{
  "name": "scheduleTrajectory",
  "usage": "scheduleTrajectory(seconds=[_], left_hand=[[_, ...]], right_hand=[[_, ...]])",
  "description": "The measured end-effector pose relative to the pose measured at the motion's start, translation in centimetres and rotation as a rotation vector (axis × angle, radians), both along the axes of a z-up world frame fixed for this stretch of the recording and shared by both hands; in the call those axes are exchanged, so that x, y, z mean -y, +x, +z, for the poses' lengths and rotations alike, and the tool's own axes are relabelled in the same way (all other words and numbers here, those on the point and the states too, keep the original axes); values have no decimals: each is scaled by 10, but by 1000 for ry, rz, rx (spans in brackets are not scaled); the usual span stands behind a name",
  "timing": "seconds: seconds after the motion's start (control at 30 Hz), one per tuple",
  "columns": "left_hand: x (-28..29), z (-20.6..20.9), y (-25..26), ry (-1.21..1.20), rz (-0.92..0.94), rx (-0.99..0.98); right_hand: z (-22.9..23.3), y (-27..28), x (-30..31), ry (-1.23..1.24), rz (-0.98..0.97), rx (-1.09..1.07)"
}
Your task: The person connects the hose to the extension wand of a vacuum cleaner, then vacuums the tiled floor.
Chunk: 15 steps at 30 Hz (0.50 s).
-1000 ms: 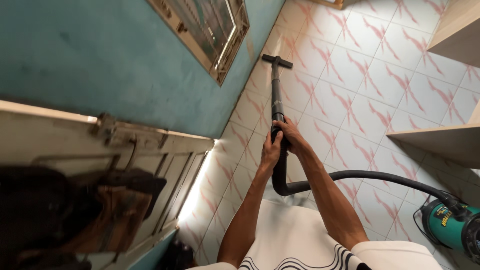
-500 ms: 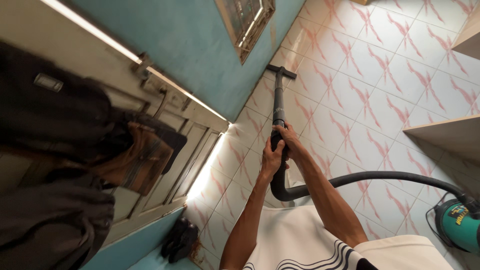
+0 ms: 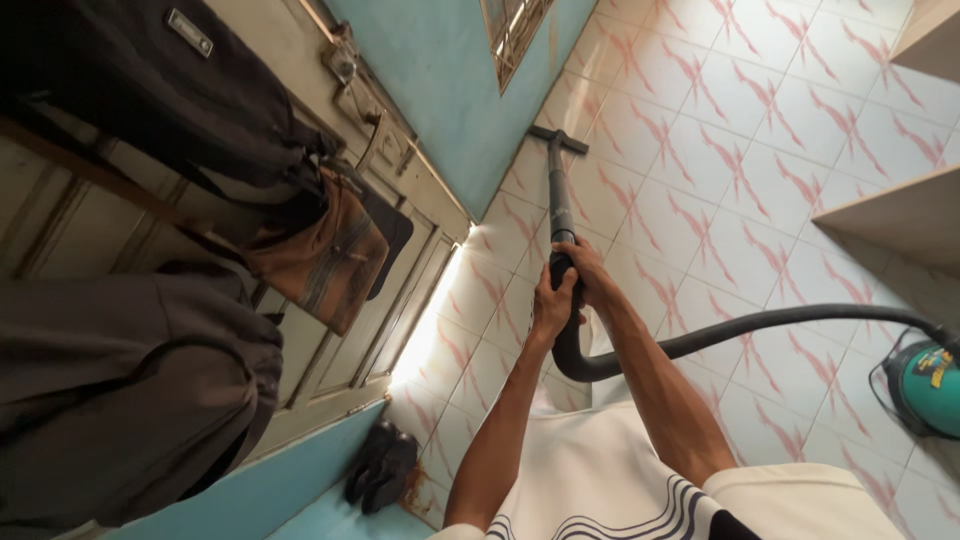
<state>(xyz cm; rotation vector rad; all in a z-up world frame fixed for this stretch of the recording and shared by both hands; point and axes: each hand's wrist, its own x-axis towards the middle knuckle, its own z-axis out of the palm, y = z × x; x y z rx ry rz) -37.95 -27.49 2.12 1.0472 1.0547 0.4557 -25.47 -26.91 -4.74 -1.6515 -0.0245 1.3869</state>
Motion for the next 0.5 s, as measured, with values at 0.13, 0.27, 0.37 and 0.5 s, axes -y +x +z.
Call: scheduleTrajectory(seconds=[0.13, 0.27, 0.37, 0.5], left_hand=[[-10, -6, -1, 55, -2, 26], [-19, -4, 7, 14, -43, -7], [-34, -1, 24, -23, -37, -43], [-54, 0, 51, 18, -61, 1]], right_hand=[[-15, -1, -6, 164, -30, 30], [3, 5, -13, 92, -77, -23], [9, 20, -28, 44, -95, 17], [-12, 49, -48, 77, -118, -4]])
